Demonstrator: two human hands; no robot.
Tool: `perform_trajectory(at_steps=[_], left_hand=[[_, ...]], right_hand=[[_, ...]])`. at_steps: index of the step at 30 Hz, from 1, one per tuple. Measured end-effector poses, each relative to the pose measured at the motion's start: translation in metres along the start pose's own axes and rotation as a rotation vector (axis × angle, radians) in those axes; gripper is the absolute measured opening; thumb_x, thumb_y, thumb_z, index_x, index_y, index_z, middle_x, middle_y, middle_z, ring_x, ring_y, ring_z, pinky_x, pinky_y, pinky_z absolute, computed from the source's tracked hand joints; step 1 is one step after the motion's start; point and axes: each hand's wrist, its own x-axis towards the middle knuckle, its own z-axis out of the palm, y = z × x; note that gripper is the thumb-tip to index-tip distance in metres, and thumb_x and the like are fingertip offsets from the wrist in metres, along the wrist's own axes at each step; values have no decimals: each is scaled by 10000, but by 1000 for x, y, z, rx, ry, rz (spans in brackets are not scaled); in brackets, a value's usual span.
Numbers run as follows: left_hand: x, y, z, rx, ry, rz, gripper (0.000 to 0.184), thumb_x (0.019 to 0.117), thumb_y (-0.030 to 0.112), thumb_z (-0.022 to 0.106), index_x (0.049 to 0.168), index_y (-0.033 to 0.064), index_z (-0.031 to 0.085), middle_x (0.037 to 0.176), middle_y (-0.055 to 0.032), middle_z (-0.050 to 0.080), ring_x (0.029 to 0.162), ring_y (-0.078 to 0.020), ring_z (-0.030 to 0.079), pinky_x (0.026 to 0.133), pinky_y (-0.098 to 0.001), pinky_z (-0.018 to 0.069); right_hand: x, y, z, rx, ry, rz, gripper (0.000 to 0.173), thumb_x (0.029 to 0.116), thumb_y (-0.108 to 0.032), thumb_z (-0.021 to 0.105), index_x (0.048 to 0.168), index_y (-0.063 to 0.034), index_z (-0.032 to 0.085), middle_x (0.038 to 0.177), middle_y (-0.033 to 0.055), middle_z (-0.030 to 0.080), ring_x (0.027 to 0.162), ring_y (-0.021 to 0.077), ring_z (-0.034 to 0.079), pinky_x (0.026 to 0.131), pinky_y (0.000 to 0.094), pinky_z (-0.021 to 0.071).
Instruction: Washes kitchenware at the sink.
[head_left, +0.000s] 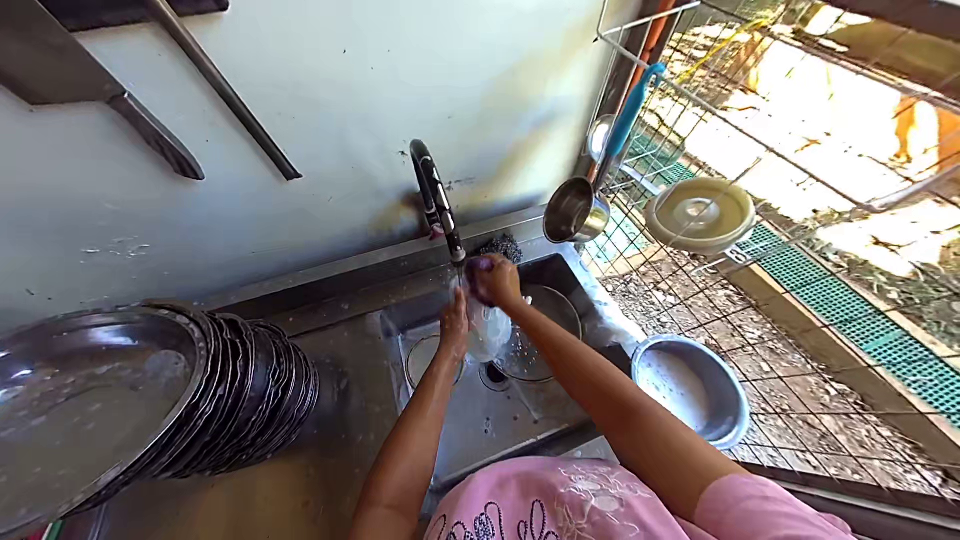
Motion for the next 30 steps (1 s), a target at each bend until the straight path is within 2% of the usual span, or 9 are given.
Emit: perform_trajectory(at_steps=[3, 6, 10, 14, 17, 20, 22, 26, 30], left_hand=[[1, 0, -1, 8, 9, 43, 524, 1136, 323, 262, 1036, -70, 595, 756, -38, 525, 640, -93, 504, 612, -260, 458], [8, -2, -9, -176, -58, 54, 499, 1139, 280, 236, 1349, -91, 494, 1152, -168, 624, 1007, -144, 606, 907, -316, 521], [-4, 13, -13, -199, -24, -50, 546, 1137, 354, 229, 1050, -16, 621, 677, 14, 555, 522, -29, 487, 494, -177, 432], [3, 28, -34, -460, 126, -33, 606, 1126, 429, 186, 1033, 16, 619, 635, 43, 523, 471, -10, 435, 462, -154, 399], [22, 21, -31, -566, 322, -83, 611, 1118, 471, 210, 988, 29, 611, 585, 55, 442, 442, -30, 390, 446, -170, 374], [19, 1, -15, -380, 350, -136, 619, 1122, 452, 235, 1090, -32, 619, 742, -45, 545, 612, -102, 511, 603, -259, 473], [9, -10, -8, -385, 241, -144, 568, 1130, 388, 285, 1218, -91, 576, 1022, -187, 649, 901, -213, 626, 844, -392, 535], [-4, -9, 1, -493, 172, -141, 442, 1130, 313, 308, 1208, -34, 571, 1012, -132, 645, 910, -181, 629, 832, -375, 538], [10, 12, -28, -463, 246, -135, 499, 1129, 366, 298, 1259, -31, 570, 969, -100, 623, 802, -135, 579, 757, -310, 515]], right_hand=[[4, 9, 6, 89, 9, 62, 340, 1028, -223, 604, 1211, 56, 671, 1141, 295, 685, 1092, 437, 658, 983, 609, 497], [-32, -9, 22, 12, -127, -227, 444, 972, -169, 596, 1340, 78, 620, 1423, 262, 586, 1375, 377, 533, 1204, 532, 338], [12, 8, -7, 64, -143, -55, 318, 992, -141, 657, 1236, 61, 675, 1167, 285, 695, 1112, 422, 667, 1017, 587, 489], [12, 81, -2, 122, 6, 94, 353, 1029, -194, 575, 1185, 109, 666, 1163, 320, 668, 1141, 431, 631, 1040, 579, 451], [-52, 83, 43, 204, 122, -143, 406, 989, -156, 536, 1277, 104, 653, 1351, 281, 630, 1316, 384, 580, 1154, 504, 413], [-81, 55, 71, 135, 122, -399, 355, 952, -107, 590, 1222, 101, 689, 1319, 286, 650, 1278, 422, 612, 1110, 525, 467], [-70, 23, 54, -26, -41, -273, 363, 994, -153, 578, 1262, 70, 678, 1316, 251, 664, 1263, 383, 630, 1095, 521, 478], [-41, -10, 33, -149, -216, -30, 353, 1024, -245, 576, 1217, 28, 690, 1252, 251, 673, 1198, 412, 633, 1042, 597, 471], [-75, 50, 54, -206, 12, -734, 269, 928, -189, 696, 1128, -17, 748, 1220, 219, 712, 1199, 419, 651, 1005, 600, 509]])
